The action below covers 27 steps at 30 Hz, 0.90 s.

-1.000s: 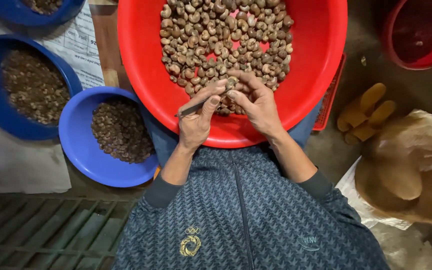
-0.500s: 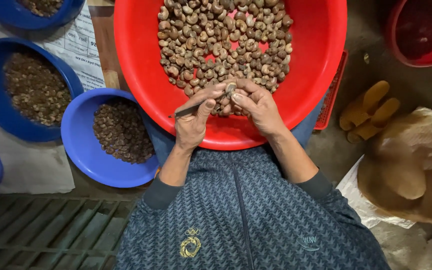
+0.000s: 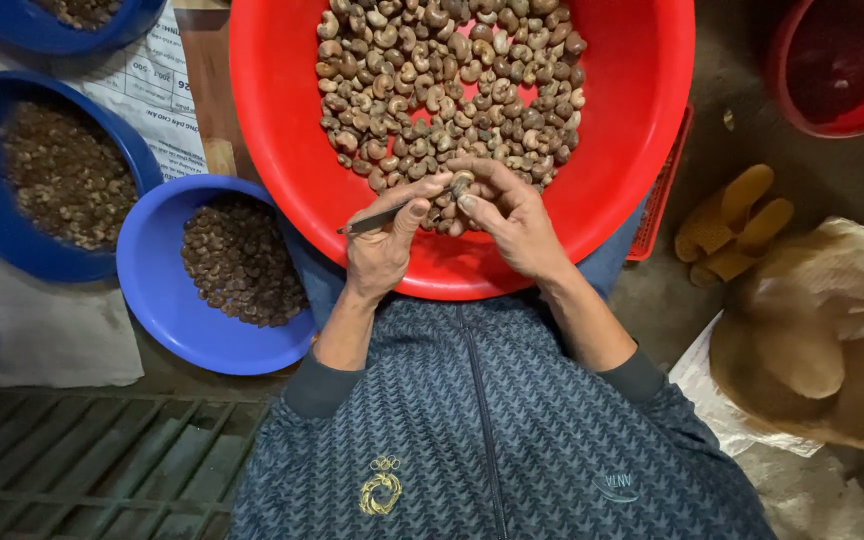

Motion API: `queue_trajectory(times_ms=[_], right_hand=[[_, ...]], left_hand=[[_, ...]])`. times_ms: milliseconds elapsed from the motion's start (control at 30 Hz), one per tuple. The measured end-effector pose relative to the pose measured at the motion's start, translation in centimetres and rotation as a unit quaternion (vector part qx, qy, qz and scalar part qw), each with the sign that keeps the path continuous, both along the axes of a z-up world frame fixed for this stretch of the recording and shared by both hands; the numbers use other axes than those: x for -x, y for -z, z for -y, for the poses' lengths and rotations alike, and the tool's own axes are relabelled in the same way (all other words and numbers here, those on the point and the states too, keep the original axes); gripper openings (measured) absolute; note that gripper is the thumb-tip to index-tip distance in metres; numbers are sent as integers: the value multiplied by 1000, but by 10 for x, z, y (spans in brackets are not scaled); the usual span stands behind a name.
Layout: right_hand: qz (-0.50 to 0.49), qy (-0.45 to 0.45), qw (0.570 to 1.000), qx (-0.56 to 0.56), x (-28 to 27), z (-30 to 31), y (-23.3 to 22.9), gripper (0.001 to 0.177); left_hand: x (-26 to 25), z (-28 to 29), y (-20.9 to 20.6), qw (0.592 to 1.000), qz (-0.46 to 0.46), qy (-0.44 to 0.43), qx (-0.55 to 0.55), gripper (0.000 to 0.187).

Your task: A person manually peels nuts using a small metal tool and sorts them into different plastic bowls while sitting on the floor.

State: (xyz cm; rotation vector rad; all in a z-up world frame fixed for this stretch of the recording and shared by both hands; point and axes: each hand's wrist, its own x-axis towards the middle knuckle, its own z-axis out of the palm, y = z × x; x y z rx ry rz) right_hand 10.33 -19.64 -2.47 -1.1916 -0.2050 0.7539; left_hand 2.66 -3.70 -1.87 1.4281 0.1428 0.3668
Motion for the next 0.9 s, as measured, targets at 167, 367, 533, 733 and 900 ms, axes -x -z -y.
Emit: queue_trajectory(times_ms=[167,367,533,733,900], right_hand=[[15,10,1000,-9,1,0,2,37],[11,16,1000,-7,6,6,13,36],[32,38,999,-2,10,7,11,35],[84,35,995,36,12,3,4,35],[140,48,985,92,16,1,4,35]], left_hand=[[-1,-3,-1,1000,2,3,-21,20],[-3,-4,1,999,9,4,-43,18],[-3,-2,0,999,16,24,-43,20],[-3,0,1,999,31,-3,-36,21],[-4,4,3,999,31,-19,-25,20]])
